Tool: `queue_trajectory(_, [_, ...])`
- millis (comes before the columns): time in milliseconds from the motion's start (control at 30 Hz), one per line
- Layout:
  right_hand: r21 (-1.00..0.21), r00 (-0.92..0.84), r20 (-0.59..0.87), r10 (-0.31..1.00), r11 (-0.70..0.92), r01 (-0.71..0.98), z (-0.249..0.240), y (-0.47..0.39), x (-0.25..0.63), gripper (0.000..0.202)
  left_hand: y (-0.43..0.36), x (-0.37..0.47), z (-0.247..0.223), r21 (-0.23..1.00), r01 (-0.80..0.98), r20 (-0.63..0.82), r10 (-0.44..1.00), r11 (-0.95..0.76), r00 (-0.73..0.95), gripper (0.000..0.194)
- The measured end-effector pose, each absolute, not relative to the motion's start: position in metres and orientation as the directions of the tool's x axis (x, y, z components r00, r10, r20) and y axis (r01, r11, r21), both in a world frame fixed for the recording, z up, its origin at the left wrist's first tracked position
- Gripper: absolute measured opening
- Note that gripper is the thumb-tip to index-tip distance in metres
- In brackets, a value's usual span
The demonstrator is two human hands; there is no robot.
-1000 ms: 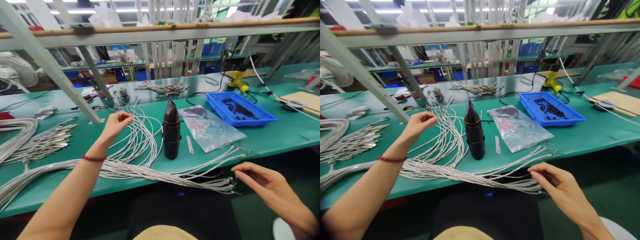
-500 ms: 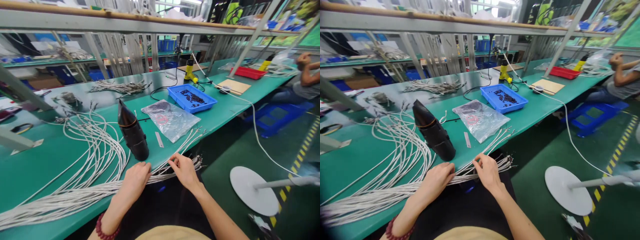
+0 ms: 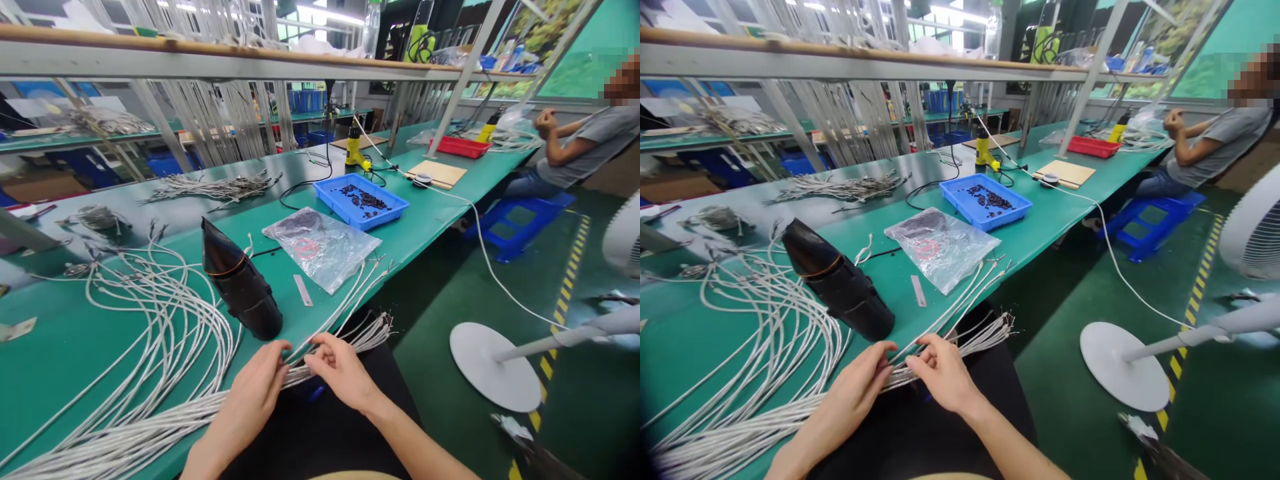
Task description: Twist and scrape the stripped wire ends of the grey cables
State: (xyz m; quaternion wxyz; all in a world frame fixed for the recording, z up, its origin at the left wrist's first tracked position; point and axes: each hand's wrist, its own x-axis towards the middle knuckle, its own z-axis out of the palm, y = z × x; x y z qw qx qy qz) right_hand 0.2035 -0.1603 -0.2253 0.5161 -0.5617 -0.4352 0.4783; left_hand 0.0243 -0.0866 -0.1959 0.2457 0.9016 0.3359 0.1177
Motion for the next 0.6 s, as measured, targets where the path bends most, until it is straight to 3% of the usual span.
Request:
queue_trajectory(100, [-0.939,0.264,-0.132,0.955,-0.036,-0.341,-0.220,-0.153,0.204,0.038,-0.090,0.023,-0.189,0.614,0.479,0.032,0.626,-0.627,0.779,0.016])
queue_trajectory(167, [-0.904,0.421,-0.122,0.899,0.075,-0.421,-0.212,-0.149,0.219,0.038,-0.091,0.024,-0.183,0.648,0.472,-0.009,0.614,-0.598,0.789,0.022])
queue_trajectory(300, [-0.895,0.664,-0.021,0.747,0.282,-0.346,-0.184,-0.152,0.278,0.032,-0.088,0.023,-0.177,0.630,0.471,0.005,0.610,-0.617,0.792,0.022])
queue_trajectory(400, [-0.899,0.763,0.114,0.636,0.394,-0.194,-0.164,-0.164,0.310,0.026,-0.088,0.025,-0.178,0.598,0.477,0.022,0.608,-0.644,0.794,0.016])
queue_trajectory(433, [-0.903,0.756,0.160,0.635,0.403,-0.148,-0.159,-0.169,0.313,0.025,-0.089,0.028,-0.177,0.605,0.467,0.035,0.608,-0.645,0.793,0.015])
queue_trajectory(533, [-0.925,0.641,0.230,0.732,0.368,-0.089,-0.153,-0.183,0.299,0.022,-0.103,0.051,-0.170,0.675,0.392,0.077,0.588,-0.625,0.805,0.046])
queue_trajectory(600, [-0.943,0.563,0.236,0.792,0.325,-0.063,-0.154,-0.191,0.281,0.022,-0.118,0.074,-0.161,0.741,0.312,0.101,0.559,-0.594,0.823,0.056])
